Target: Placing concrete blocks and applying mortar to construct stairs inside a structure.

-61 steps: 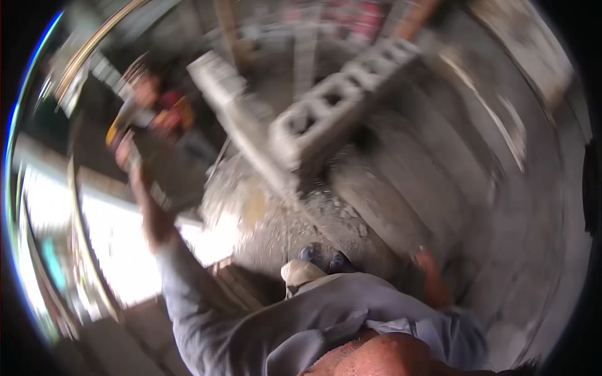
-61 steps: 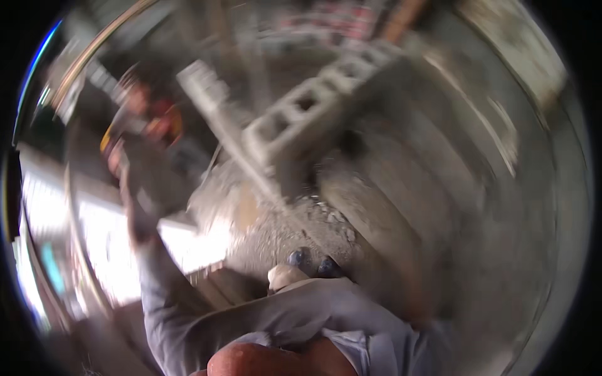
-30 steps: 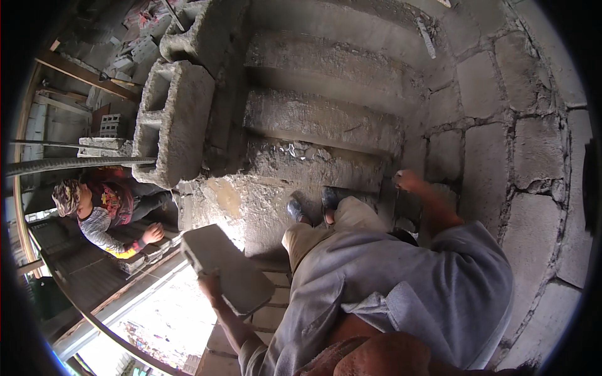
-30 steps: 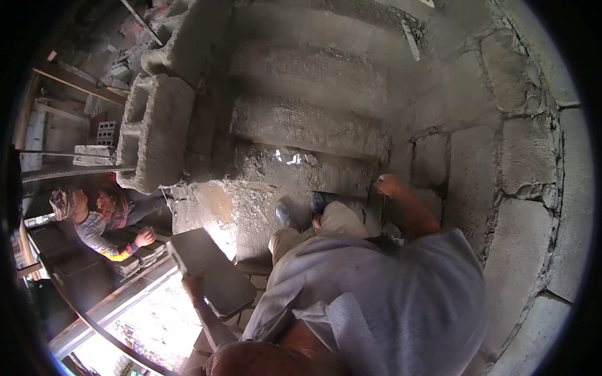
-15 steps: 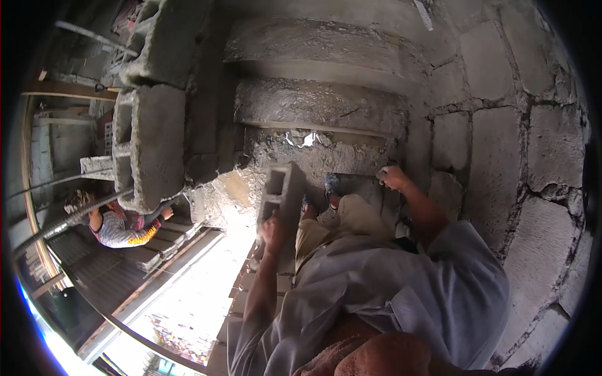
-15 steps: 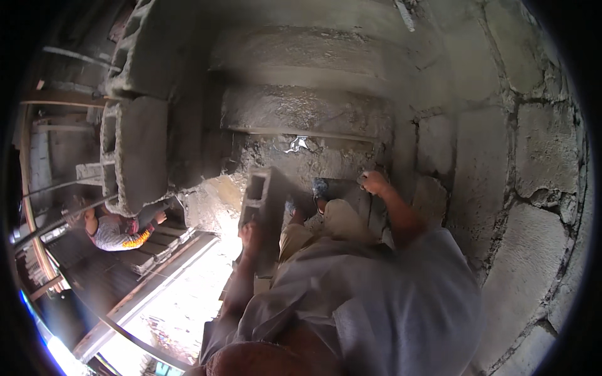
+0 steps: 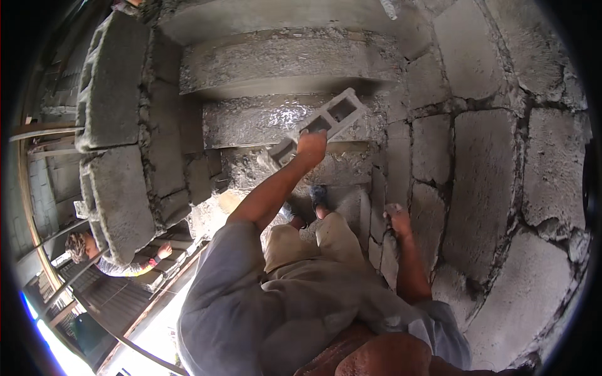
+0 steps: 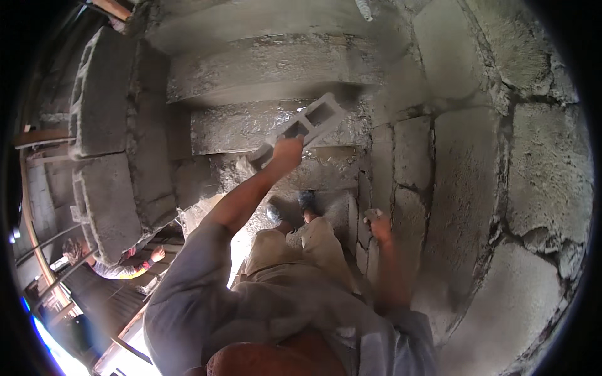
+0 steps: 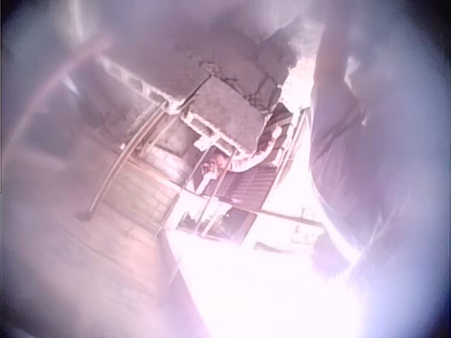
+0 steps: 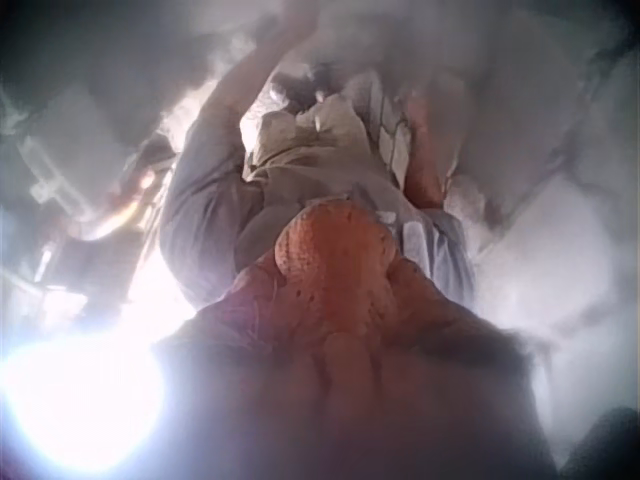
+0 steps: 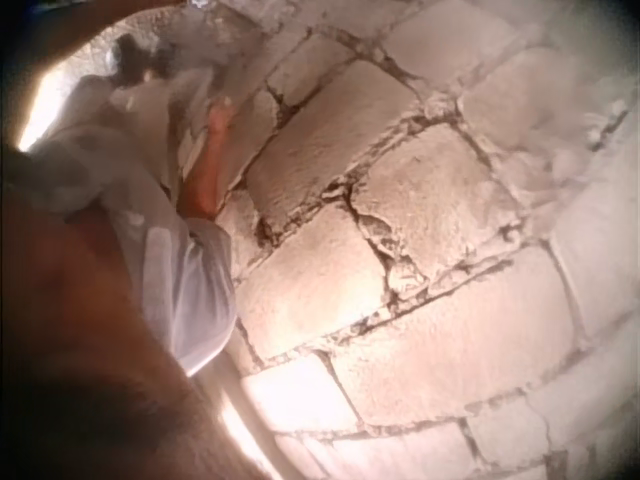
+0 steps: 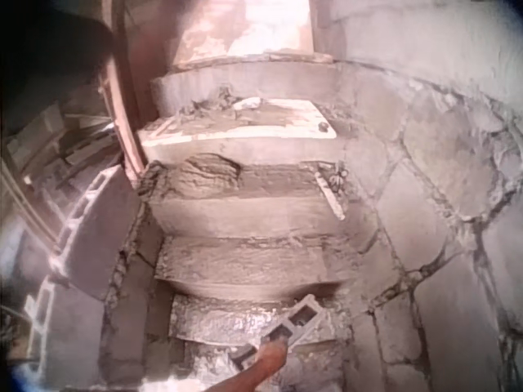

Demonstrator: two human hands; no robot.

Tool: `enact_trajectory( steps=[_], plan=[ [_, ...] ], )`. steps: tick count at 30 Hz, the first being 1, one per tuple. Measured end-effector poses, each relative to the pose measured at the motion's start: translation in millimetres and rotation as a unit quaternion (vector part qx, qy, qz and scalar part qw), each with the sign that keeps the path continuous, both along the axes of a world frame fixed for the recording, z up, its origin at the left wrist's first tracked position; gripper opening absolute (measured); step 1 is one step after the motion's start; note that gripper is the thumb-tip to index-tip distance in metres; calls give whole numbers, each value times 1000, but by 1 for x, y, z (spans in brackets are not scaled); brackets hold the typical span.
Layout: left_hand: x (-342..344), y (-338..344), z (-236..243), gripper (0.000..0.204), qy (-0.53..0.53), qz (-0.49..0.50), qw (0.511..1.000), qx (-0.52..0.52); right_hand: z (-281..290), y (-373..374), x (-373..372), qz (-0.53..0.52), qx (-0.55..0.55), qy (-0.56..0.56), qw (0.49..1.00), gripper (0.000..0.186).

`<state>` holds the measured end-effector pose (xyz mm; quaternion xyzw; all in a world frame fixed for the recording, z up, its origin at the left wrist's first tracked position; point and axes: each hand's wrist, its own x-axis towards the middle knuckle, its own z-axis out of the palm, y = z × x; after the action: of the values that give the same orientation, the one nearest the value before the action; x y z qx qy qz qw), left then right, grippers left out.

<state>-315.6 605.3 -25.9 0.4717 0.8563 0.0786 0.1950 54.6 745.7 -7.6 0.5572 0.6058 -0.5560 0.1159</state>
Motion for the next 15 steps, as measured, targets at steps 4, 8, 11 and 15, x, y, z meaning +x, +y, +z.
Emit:
enact_trajectory(
  steps=[4, 8, 11, 15],
  plan=[
    [-7, 36, -60, 17, 15, -24, 999, -27, -16, -24, -11, 2, -21, -47, 999, 23],
    [12, 39, -76, 17, 7, -6, 999, -32, -21, -6, -47, 42, -35, -33, 998, 24],
    [4, 39, -78, 18, 8, 14, 1000, -24, -14, 31, -120, 86, 32, 28, 995, 26],
    [16, 13, -60, 61, -34, 86, 996, 10, 47, 125, -266, 199, 421, 125, 876, 32]
  ],
)
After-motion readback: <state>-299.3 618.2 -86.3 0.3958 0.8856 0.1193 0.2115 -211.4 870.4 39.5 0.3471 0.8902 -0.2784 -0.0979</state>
